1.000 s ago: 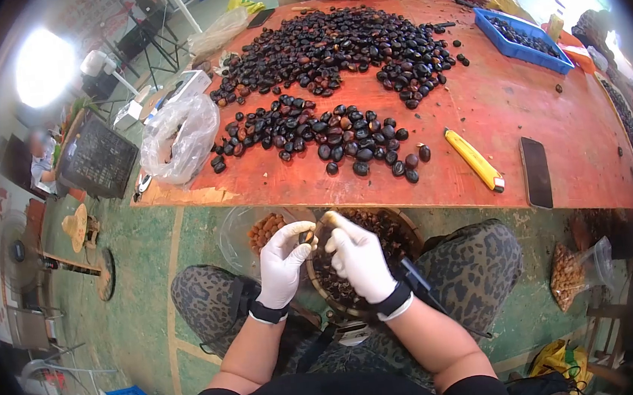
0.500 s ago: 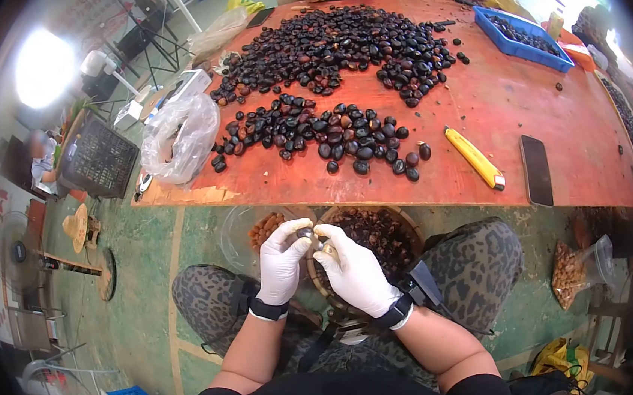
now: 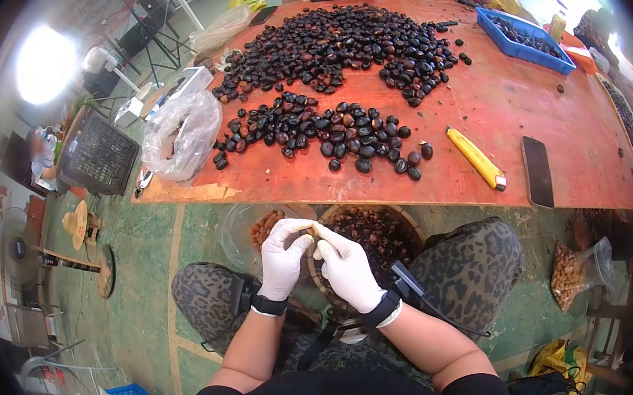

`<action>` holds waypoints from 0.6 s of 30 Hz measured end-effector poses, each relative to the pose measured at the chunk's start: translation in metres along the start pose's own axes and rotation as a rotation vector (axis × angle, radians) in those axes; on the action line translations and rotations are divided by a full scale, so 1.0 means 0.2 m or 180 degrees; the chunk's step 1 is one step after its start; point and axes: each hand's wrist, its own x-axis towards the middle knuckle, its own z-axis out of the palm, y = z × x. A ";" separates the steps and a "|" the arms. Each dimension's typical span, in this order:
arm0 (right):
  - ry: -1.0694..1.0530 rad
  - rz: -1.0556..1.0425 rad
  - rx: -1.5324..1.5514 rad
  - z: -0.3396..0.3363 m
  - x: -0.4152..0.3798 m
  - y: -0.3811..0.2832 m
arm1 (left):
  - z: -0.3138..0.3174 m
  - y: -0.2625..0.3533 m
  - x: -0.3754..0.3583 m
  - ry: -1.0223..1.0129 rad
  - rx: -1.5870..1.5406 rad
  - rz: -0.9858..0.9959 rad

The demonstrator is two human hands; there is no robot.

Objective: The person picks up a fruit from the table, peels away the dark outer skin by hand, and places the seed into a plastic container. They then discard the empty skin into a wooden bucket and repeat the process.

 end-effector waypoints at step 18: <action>0.0076 -0.0931 -0.1424 -0.05 -0.05 -0.05 | 0.04 -0.04 -0.02 0.0247 -0.2434 -0.0864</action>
